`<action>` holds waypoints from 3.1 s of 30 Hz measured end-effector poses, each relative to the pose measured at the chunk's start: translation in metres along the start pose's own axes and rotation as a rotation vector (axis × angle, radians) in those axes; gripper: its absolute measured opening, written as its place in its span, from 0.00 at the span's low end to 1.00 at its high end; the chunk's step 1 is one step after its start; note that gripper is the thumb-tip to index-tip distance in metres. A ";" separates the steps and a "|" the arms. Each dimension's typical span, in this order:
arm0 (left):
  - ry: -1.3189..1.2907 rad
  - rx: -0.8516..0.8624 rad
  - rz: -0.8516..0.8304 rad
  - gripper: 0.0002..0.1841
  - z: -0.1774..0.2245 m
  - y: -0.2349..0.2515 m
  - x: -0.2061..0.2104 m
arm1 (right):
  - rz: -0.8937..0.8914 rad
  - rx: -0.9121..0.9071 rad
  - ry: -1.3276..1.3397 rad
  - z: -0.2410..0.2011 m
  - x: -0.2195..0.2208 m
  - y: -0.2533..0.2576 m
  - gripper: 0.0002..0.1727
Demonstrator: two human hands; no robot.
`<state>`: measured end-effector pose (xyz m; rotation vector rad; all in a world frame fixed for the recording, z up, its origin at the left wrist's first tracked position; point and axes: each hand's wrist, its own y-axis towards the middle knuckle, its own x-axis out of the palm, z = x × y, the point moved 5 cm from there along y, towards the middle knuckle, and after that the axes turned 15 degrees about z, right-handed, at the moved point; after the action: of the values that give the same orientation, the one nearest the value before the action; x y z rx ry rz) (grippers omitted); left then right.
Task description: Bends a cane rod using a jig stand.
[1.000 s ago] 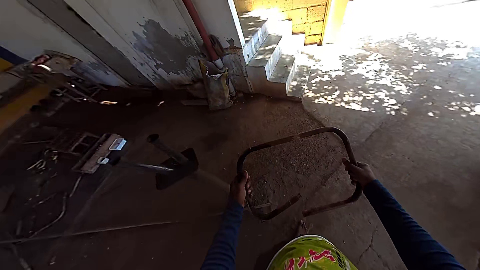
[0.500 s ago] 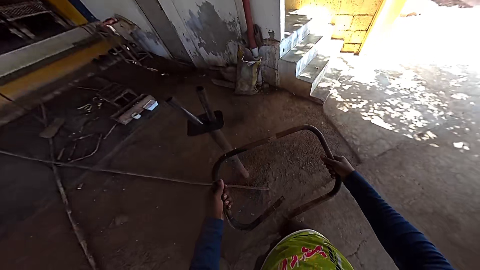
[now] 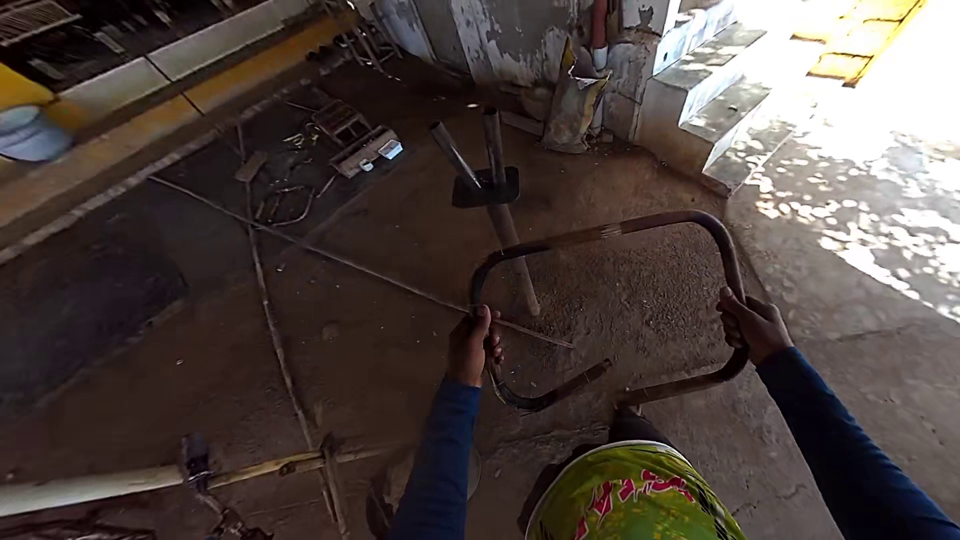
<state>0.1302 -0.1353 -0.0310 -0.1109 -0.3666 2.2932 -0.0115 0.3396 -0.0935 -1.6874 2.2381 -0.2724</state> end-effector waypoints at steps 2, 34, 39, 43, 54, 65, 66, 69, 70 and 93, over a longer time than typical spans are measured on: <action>0.040 0.193 -0.100 0.23 0.042 -0.004 0.016 | -0.023 -0.026 0.084 -0.016 -0.001 0.019 0.20; -1.130 0.138 -0.303 0.24 0.129 0.143 0.218 | -0.257 -0.775 -0.198 -0.109 0.249 0.052 0.47; -1.047 -0.036 -0.582 0.23 0.142 0.177 0.221 | 0.030 -1.262 -0.352 -0.226 0.331 0.006 0.35; -1.041 -0.168 -0.604 0.19 0.134 0.202 0.220 | 0.007 -1.180 -0.801 -0.258 0.359 0.009 0.16; -0.906 -0.336 -0.689 0.16 0.037 0.231 0.196 | -0.379 -0.652 -0.979 -0.180 0.402 0.026 0.27; -0.736 -0.602 -0.781 0.14 0.028 0.233 0.170 | -0.188 -0.871 -1.053 -0.153 0.410 0.006 0.13; -0.730 -0.629 -0.788 0.13 0.029 0.233 0.169 | -0.163 -0.861 -1.045 -0.151 0.410 0.004 0.14; -0.688 -0.738 -0.734 0.09 0.036 0.233 0.167 | -0.107 -0.816 -1.050 -0.150 0.406 -0.004 0.15; -0.665 -0.781 -0.725 0.10 0.038 0.233 0.165 | -0.089 -0.801 -1.066 -0.151 0.407 -0.007 0.14; -0.787 -0.808 -0.737 0.09 0.026 0.227 0.156 | -0.068 -0.734 -1.073 -0.130 0.412 -0.019 0.15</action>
<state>-0.1415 -0.1731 -0.0681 0.4652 -1.4472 1.2635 -0.1448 -0.0656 -0.0242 -1.5762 1.4666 1.2703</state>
